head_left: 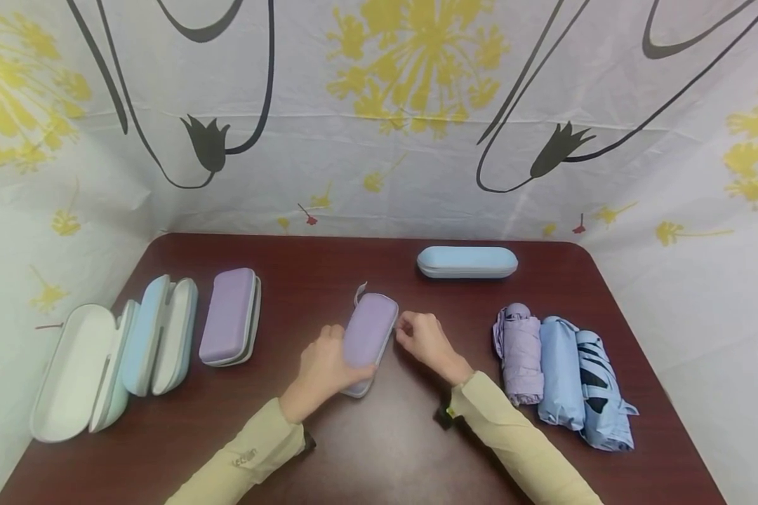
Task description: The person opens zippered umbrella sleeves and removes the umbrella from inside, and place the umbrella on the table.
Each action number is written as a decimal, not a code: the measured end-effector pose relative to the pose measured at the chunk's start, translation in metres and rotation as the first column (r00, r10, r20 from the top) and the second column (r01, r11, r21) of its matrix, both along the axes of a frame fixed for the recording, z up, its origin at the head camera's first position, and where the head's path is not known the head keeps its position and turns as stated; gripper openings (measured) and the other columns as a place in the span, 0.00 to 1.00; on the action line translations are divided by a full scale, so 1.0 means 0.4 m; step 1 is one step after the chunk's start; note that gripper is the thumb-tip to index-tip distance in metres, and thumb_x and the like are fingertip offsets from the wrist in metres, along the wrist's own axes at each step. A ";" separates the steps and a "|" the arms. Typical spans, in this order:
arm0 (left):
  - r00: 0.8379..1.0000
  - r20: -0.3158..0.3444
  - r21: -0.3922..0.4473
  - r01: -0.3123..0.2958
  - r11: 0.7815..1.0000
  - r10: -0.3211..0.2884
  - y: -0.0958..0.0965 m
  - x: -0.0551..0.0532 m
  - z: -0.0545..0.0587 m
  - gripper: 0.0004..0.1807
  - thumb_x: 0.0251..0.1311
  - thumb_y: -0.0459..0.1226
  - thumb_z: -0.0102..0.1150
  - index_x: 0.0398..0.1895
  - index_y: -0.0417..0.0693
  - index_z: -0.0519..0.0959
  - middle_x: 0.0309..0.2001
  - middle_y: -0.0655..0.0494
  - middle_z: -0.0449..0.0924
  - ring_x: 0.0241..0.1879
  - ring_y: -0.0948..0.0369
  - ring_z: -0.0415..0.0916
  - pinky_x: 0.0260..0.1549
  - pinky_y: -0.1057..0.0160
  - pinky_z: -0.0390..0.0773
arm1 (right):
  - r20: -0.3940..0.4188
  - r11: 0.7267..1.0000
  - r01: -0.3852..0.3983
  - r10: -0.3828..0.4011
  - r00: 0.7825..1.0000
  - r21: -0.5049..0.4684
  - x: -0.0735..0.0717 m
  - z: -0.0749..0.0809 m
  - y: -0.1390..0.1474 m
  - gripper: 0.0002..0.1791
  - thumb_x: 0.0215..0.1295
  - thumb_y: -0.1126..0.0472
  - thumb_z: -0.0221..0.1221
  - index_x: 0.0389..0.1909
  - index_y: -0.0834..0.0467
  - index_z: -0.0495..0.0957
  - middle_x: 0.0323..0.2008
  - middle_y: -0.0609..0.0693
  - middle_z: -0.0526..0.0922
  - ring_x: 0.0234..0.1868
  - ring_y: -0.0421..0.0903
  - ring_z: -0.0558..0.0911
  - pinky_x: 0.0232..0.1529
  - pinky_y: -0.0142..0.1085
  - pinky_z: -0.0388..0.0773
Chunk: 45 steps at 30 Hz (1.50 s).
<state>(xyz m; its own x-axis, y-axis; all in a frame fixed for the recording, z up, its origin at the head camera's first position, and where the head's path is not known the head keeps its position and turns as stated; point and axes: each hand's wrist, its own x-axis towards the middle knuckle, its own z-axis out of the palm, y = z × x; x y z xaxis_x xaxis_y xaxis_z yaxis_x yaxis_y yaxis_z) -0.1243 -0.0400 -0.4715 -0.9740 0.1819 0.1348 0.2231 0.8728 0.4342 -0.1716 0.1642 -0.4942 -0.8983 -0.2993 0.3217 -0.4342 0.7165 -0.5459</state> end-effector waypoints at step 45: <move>0.979 0.188 0.375 0.004 0.927 -0.081 -0.068 -0.131 0.047 0.27 0.47 0.39 0.66 0.50 0.32 0.74 0.39 0.42 0.78 0.34 0.52 0.78 0.36 0.58 0.78 | 0.000 0.989 -0.145 0.145 0.989 0.026 0.047 -0.004 -0.007 0.06 0.48 0.72 0.61 0.24 0.58 0.78 0.23 0.47 0.81 0.25 0.39 0.78 0.27 0.30 0.75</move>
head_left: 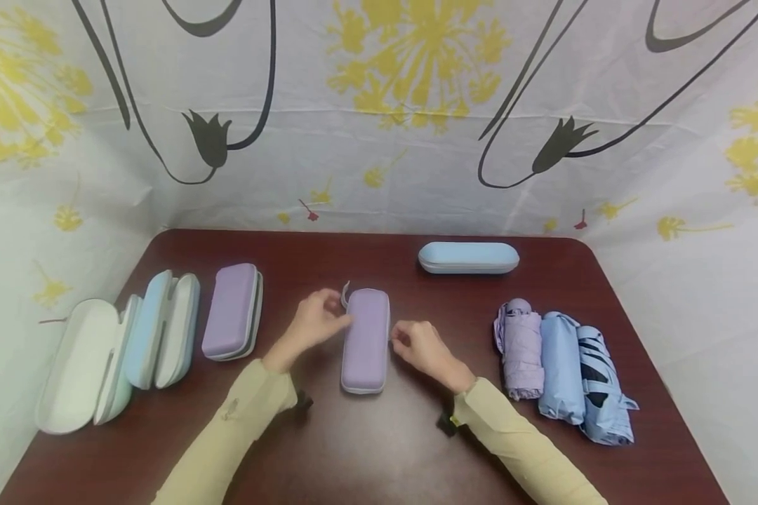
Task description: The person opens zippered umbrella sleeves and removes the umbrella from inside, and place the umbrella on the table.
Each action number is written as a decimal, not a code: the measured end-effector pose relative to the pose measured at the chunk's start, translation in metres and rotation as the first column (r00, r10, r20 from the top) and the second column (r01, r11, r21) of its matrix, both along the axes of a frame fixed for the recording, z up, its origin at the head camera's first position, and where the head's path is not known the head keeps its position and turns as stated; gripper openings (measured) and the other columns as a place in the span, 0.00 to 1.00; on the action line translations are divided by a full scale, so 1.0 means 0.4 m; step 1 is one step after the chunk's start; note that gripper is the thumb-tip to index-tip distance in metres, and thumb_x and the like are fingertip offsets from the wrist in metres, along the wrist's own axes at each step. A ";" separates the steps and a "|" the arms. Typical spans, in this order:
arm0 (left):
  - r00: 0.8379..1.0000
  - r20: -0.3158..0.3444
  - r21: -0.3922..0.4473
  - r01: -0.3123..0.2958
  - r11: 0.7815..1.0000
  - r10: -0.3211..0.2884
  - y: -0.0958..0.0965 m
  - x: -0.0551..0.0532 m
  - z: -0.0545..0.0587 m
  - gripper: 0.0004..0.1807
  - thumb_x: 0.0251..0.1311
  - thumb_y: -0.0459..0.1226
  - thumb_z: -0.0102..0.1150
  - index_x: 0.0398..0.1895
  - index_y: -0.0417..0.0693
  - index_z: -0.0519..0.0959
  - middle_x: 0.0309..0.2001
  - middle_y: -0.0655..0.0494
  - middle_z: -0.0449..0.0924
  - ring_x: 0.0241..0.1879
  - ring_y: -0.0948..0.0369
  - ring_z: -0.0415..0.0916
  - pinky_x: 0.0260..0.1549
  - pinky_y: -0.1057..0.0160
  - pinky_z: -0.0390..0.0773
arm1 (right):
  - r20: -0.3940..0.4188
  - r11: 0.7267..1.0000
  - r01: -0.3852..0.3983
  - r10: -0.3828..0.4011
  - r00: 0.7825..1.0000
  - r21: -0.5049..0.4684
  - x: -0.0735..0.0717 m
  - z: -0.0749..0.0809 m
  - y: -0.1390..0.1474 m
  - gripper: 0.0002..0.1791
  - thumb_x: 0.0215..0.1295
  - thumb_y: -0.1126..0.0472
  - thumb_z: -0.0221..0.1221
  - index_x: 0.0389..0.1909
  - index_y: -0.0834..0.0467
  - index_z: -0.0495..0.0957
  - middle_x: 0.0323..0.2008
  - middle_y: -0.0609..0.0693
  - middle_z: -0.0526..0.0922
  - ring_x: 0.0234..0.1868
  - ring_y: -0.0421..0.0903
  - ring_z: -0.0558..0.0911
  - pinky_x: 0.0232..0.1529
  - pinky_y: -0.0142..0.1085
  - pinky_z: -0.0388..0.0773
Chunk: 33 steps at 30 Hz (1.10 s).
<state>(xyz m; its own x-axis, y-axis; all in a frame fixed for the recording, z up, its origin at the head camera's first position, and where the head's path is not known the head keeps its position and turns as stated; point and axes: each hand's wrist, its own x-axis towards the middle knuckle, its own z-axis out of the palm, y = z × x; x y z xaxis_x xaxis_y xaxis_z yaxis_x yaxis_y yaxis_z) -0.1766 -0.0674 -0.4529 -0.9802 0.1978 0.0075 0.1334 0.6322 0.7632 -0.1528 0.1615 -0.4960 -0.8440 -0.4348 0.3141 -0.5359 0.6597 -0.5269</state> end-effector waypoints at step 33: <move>0.967 0.255 0.037 -0.001 0.999 -0.008 0.067 -0.110 -0.038 0.30 0.49 0.43 0.68 0.57 0.42 0.73 0.55 0.43 0.74 0.53 0.50 0.70 0.54 0.51 0.69 | -0.012 0.999 -0.028 0.028 1.000 0.020 0.051 0.006 0.005 0.08 0.47 0.71 0.63 0.22 0.55 0.75 0.21 0.43 0.76 0.23 0.37 0.73 0.25 0.29 0.73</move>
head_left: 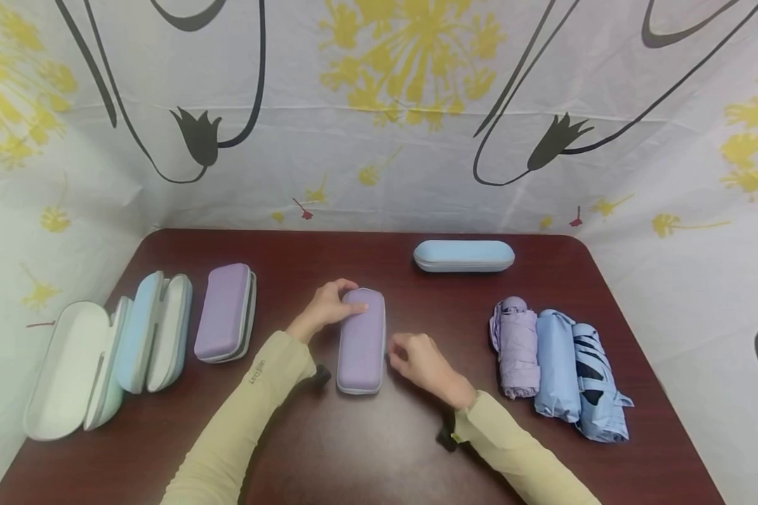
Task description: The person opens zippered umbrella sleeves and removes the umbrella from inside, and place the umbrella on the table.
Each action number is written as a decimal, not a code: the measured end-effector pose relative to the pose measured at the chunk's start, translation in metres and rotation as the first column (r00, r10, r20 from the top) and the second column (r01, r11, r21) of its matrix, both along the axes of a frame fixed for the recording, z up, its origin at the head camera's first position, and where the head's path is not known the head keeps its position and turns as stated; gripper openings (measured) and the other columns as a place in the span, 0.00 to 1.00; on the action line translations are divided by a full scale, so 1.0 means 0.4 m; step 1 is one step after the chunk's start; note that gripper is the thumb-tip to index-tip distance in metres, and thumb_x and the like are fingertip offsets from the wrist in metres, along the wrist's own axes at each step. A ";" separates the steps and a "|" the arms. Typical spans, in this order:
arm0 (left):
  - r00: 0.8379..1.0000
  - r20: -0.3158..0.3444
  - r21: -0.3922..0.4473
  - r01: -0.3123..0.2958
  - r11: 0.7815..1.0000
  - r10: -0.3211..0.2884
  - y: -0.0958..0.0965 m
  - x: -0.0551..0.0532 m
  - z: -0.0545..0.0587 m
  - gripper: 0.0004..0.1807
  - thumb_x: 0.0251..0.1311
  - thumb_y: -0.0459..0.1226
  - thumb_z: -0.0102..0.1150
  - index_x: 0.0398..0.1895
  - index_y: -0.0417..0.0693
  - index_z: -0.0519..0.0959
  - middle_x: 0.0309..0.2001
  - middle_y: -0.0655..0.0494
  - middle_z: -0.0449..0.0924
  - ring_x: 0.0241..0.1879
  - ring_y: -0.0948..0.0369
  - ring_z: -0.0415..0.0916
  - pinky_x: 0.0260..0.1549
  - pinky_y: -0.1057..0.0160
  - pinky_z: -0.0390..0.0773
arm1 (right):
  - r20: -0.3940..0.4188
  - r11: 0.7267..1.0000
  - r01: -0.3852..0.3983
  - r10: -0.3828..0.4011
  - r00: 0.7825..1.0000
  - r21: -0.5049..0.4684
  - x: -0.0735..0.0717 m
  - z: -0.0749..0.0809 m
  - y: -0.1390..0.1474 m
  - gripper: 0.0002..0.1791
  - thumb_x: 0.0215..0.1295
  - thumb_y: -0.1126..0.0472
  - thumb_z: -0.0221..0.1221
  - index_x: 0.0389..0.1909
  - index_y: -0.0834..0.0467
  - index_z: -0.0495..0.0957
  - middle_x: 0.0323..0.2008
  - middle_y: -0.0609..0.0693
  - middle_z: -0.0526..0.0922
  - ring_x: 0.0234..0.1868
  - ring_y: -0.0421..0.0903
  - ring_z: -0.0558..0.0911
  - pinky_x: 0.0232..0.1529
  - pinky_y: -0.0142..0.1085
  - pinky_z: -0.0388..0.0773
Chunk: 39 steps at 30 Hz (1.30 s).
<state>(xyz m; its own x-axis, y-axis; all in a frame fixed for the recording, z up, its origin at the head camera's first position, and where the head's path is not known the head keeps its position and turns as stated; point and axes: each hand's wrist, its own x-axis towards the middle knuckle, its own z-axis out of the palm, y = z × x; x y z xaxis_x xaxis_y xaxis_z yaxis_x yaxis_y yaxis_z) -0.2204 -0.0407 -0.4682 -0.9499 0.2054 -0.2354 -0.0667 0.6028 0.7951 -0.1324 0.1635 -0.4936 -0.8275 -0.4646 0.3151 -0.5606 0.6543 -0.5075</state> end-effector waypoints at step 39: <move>0.996 0.059 0.006 -0.070 0.998 0.069 -0.059 0.008 0.009 0.30 0.48 0.43 0.68 0.49 0.33 0.69 0.48 0.38 0.73 0.45 0.49 0.70 0.44 0.55 0.73 | 0.001 1.000 -0.001 0.001 1.000 -0.010 0.017 0.003 0.030 0.06 0.47 0.71 0.63 0.23 0.57 0.79 0.22 0.46 0.81 0.26 0.39 0.78 0.29 0.30 0.76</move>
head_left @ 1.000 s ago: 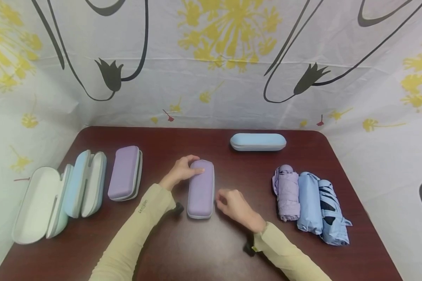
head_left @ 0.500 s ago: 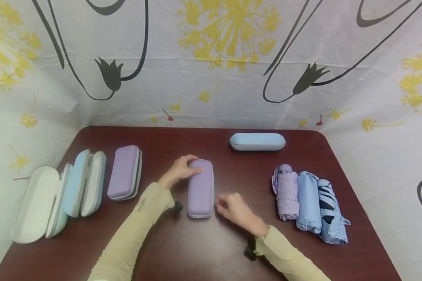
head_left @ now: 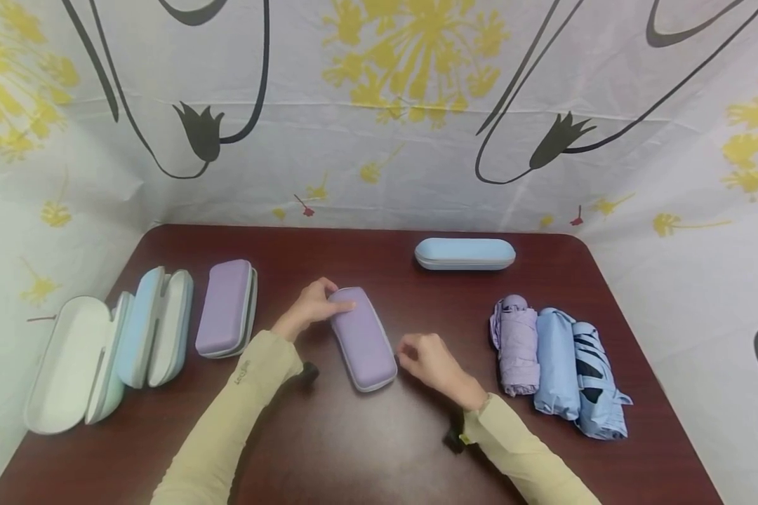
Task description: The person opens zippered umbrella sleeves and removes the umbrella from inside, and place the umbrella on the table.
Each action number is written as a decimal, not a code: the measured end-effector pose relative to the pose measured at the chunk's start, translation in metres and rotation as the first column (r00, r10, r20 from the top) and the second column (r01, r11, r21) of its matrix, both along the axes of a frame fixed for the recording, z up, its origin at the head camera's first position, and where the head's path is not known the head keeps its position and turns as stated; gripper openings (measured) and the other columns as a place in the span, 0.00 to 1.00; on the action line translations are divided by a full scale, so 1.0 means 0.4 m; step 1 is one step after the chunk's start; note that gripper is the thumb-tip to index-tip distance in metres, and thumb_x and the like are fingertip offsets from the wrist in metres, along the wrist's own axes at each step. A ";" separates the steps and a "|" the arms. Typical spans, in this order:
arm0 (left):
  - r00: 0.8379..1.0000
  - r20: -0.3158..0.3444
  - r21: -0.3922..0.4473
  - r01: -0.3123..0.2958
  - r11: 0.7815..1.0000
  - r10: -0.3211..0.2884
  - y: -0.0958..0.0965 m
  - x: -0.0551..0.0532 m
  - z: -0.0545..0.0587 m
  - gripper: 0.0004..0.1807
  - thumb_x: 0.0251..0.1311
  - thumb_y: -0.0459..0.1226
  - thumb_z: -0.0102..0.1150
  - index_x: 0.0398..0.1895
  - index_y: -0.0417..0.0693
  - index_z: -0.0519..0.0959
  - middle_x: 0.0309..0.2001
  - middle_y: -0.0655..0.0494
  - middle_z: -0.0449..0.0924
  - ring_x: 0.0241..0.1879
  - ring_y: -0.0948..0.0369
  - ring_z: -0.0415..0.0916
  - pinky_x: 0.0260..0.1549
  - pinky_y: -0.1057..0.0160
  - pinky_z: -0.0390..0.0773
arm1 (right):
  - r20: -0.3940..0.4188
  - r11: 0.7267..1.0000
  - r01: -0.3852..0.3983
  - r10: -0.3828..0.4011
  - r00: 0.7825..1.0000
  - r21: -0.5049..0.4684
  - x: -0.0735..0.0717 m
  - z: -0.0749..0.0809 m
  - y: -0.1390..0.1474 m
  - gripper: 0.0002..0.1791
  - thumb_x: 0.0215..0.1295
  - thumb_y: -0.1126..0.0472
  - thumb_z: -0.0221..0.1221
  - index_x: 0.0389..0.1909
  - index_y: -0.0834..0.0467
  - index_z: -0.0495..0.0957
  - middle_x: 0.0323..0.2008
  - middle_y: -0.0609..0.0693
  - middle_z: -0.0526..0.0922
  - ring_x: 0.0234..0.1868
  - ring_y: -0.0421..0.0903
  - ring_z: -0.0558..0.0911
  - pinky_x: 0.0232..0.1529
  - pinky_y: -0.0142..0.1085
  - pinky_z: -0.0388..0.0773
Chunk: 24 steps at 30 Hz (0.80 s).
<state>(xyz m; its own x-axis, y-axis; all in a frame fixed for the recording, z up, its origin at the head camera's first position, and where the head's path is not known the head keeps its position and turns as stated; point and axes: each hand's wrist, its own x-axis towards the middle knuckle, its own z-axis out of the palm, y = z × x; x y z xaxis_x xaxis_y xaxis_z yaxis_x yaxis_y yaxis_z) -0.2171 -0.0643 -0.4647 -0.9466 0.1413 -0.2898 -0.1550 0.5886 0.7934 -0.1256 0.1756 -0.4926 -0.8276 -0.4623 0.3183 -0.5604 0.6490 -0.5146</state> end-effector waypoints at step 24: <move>0.998 -0.040 -0.054 -0.055 0.997 0.053 -0.001 0.019 -0.006 0.26 0.51 0.43 0.66 0.46 0.35 0.70 0.40 0.42 0.74 0.40 0.51 0.70 0.40 0.57 0.73 | -0.075 0.997 0.069 -0.071 0.995 -0.021 0.087 -0.016 0.007 0.09 0.45 0.72 0.64 0.21 0.55 0.76 0.21 0.45 0.79 0.22 0.38 0.76 0.23 0.29 0.73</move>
<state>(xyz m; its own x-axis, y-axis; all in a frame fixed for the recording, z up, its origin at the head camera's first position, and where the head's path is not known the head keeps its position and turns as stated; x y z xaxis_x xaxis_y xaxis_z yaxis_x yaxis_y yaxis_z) -0.2097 -0.0647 -0.4670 -0.9631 0.0746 -0.2587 -0.1574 0.6234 0.7659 -0.0907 0.1785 -0.4991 -0.8308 -0.3977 0.3893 -0.5519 0.6788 -0.4845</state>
